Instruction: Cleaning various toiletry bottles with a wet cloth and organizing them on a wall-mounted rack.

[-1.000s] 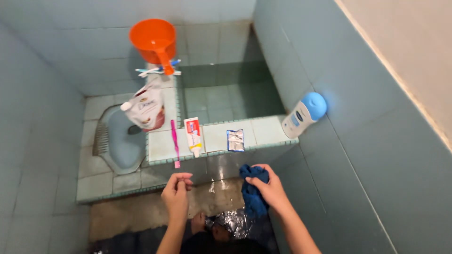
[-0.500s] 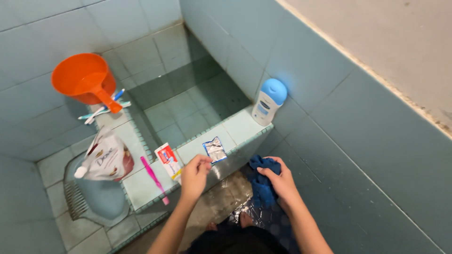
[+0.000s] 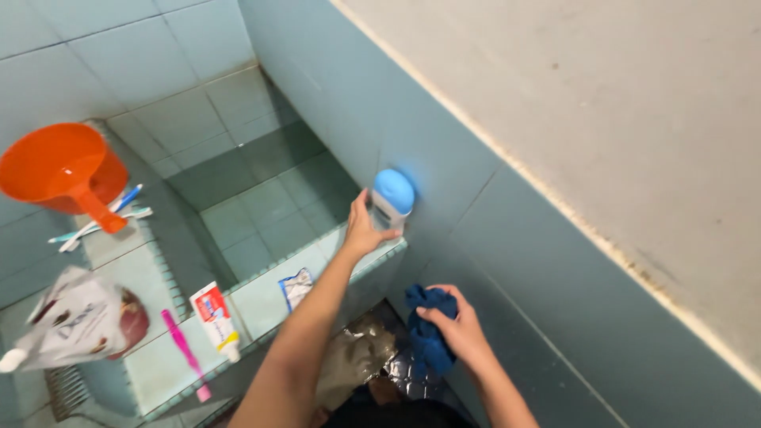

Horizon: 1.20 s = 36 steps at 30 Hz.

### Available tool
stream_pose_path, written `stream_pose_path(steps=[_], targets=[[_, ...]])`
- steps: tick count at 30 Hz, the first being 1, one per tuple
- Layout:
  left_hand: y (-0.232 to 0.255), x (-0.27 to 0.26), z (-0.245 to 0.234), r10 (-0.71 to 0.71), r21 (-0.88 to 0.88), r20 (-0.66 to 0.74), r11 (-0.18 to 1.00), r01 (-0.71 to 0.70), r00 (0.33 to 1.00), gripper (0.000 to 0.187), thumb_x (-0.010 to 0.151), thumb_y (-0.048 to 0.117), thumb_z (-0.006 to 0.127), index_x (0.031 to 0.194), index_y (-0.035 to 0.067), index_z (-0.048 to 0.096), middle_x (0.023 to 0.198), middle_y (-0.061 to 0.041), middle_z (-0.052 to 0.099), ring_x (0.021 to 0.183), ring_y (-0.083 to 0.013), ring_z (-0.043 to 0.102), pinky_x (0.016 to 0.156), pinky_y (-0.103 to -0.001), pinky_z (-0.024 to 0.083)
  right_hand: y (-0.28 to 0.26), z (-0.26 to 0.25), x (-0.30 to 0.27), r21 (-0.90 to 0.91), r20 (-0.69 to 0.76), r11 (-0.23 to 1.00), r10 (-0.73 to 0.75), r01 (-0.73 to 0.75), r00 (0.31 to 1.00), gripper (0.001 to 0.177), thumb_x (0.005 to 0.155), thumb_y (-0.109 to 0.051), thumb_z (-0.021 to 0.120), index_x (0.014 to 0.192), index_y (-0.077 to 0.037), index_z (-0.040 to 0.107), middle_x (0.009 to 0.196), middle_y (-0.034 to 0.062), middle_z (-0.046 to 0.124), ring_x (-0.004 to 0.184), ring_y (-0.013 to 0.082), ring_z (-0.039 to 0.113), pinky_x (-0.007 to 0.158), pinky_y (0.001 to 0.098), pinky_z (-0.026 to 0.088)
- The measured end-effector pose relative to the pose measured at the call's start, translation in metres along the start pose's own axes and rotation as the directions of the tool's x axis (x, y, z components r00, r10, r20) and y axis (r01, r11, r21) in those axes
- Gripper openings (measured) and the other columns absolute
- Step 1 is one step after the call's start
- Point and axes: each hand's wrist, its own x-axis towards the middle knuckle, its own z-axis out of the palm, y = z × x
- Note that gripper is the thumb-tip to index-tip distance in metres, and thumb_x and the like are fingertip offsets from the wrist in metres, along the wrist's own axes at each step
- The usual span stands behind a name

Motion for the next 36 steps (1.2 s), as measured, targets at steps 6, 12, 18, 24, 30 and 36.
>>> stream_pose_path(steps=[6, 12, 18, 24, 30, 36], targets=[[0.012, -0.007, 0.037, -0.128, -0.178, -0.206, 0.98, 0.091, 0.97, 0.13, 0.05, 0.032, 0.102, 0.151, 0.003, 0.024, 0.148, -0.022, 0.044, 0.137, -0.0366, 0.046, 0.112, -0.045, 0.04, 0.013, -0.029, 0.014, -0.044, 0.078, 0.999, -0.028, 0.031, 0.997, 0.039, 0.076, -0.009, 0.081, 0.112, -0.008, 0.065, 0.092, 0.0023, 0.069, 0.083, 0.0109, 0.063, 0.075, 0.0272, 0.054], [0.021, -0.005, 0.019, -0.204, -0.158, -0.155, 0.971, 0.18, 0.967, 0.11, 0.055, 0.028, 0.1, 0.143, 0.005, 0.038, 0.139, -0.018, 0.057, 0.131, -0.0335, 0.057, 0.108, -0.044, 0.048, 0.009, -0.034, 0.01, -0.087, 0.195, 0.996, -0.006, 0.023, 0.981, 0.038, 0.078, -0.007, 0.082, 0.112, -0.008, 0.066, 0.09, -0.0002, 0.067, 0.084, 0.0086, 0.06, 0.076, 0.0251, 0.049], [0.047, -0.069, -0.023, -0.272, -0.595, 0.068, 0.761, 0.258, 0.96, 0.097, 0.069, 0.026, 0.087, 0.146, 0.008, 0.032, 0.133, -0.013, 0.059, 0.124, -0.0303, 0.06, 0.104, -0.045, 0.051, -0.035, -0.038, -0.01, 0.041, 0.282, 0.991, -0.13, 0.124, 0.95, 0.043, 0.073, -0.001, 0.073, 0.115, -0.006, 0.067, 0.105, 0.0018, 0.073, 0.099, 0.0118, 0.067, 0.088, 0.0273, 0.053], [0.092, -0.18, -0.042, -0.236, -0.947, 0.319, -0.045, 0.317, 0.918, 0.069, 0.098, 0.047, 0.056, 0.146, -0.002, 0.047, 0.134, -0.022, 0.064, 0.119, -0.0355, 0.064, 0.102, -0.049, 0.05, -0.067, 0.004, -0.012, 0.24, 0.22, 0.928, -0.339, 0.286, 0.915, 0.049, 0.076, -0.009, 0.065, 0.124, 0.0, 0.067, 0.115, 0.0138, 0.073, 0.103, 0.0226, 0.069, 0.093, 0.0349, 0.054], [0.123, -0.243, -0.074, -0.438, -0.99, 0.138, -0.051, 0.129, 0.888, 0.068, 0.098, 0.059, 0.05, 0.145, 0.009, 0.051, 0.131, -0.013, 0.066, 0.119, -0.0277, 0.064, 0.101, -0.043, 0.054, -0.046, 0.107, -0.098, -0.376, 0.4, 0.35, -0.774, 0.858, 0.491, 0.066, 0.078, -0.015, 0.08, 0.14, -0.007, 0.061, 0.143, 0.0191, 0.061, 0.132, 0.039, 0.057, 0.113, 0.0513, 0.037], [0.135, -0.314, -0.113, -0.328, -0.995, 0.0, -0.092, -0.032, 0.945, 0.071, 0.103, 0.063, 0.052, 0.141, 0.002, 0.053, 0.122, -0.015, 0.067, 0.108, -0.0278, 0.068, 0.095, -0.043, 0.056, -0.012, 0.107, -0.162, -0.273, 0.558, 0.254, -0.743, 0.928, 0.368, 0.075, 0.064, -0.015, 0.081, 0.137, -0.012, 0.063, 0.141, 0.0174, 0.062, 0.135, 0.0383, 0.058, 0.117, 0.0539, 0.036]])
